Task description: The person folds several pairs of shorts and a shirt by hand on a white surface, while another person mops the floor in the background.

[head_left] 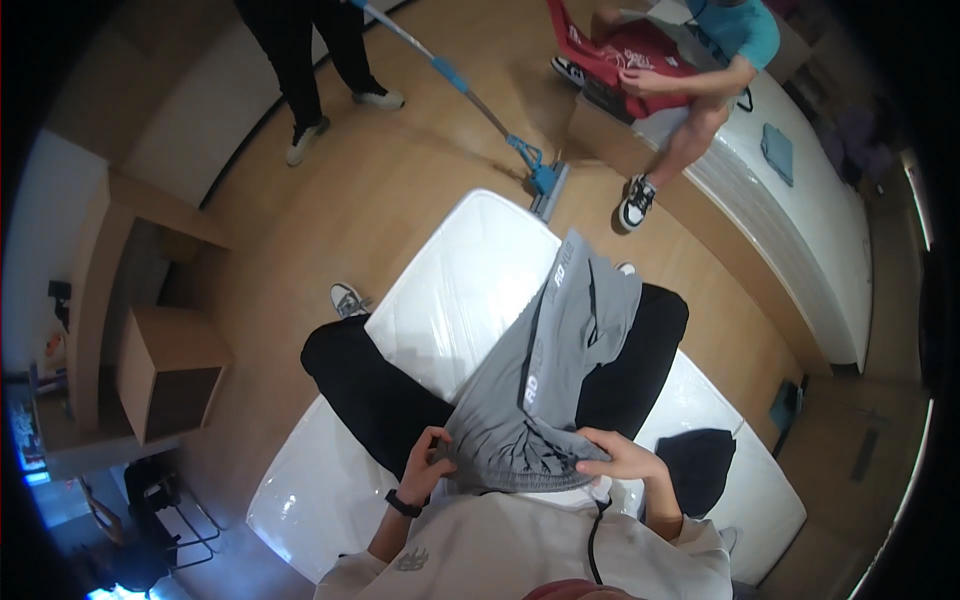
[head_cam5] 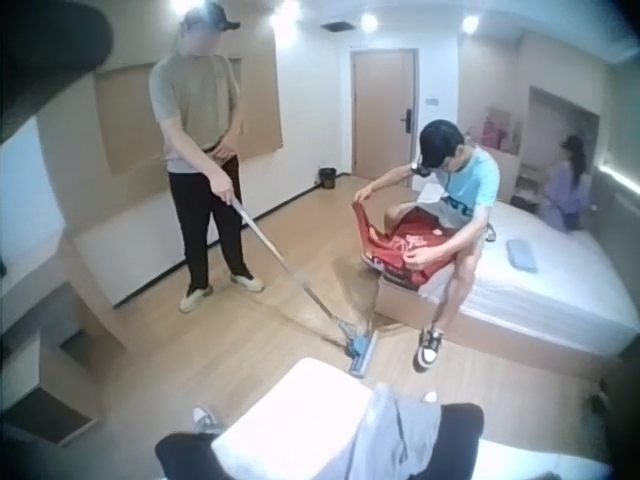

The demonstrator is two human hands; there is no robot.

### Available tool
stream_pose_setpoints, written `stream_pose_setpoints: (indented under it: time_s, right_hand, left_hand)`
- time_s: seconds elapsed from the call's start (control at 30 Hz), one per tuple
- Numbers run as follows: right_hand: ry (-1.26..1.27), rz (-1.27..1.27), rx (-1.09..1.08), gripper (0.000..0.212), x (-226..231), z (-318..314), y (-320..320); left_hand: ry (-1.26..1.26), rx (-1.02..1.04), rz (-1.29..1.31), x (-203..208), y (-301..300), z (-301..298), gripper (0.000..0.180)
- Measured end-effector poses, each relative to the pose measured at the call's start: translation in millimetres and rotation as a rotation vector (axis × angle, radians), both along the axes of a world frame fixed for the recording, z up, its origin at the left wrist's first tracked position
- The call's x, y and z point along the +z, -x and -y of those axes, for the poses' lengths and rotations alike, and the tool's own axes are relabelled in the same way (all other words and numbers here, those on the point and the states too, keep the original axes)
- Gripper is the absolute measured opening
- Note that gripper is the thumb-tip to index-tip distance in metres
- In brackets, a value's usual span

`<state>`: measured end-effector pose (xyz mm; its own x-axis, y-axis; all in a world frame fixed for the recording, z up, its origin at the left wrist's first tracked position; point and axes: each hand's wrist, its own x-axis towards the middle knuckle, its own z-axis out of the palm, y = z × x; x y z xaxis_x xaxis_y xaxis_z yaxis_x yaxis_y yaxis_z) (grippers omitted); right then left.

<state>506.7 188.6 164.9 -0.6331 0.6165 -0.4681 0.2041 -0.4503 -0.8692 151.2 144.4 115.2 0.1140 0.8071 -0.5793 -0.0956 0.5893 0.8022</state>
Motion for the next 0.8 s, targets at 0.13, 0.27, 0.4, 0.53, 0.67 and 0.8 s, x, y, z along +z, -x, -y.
stream_pose_setpoints:
  time_s: [0.13,0.27,0.4,0.53,0.67,0.8]
  right_hand:
    - [-0.168,0.135,-0.232,0.032,-49,-65,18]
    - [-0.440,0.126,-0.540,0.029,-21,-201,66]
    - [-0.774,-0.305,-0.903,0.027,105,-288,89]
    - [-0.904,-0.555,-0.883,0.030,190,-275,74]
    - [-0.892,-0.474,-0.914,0.036,140,-256,75]
    - [-0.491,-0.331,-0.908,0.046,9,-212,55]
  left_hand:
    - [0.182,0.422,0.319,-83,-15,-64,0.019]
    - [-0.014,0.551,0.684,-55,-18,-216,0.012]
    - [-0.587,0.457,0.638,135,-21,-301,0.012]
    - [-0.925,0.422,0.553,208,-6,-290,0.015]
    - [-0.996,0.444,0.443,166,-4,-265,0.019]
    - [-0.614,0.533,0.269,62,-13,-213,0.025]
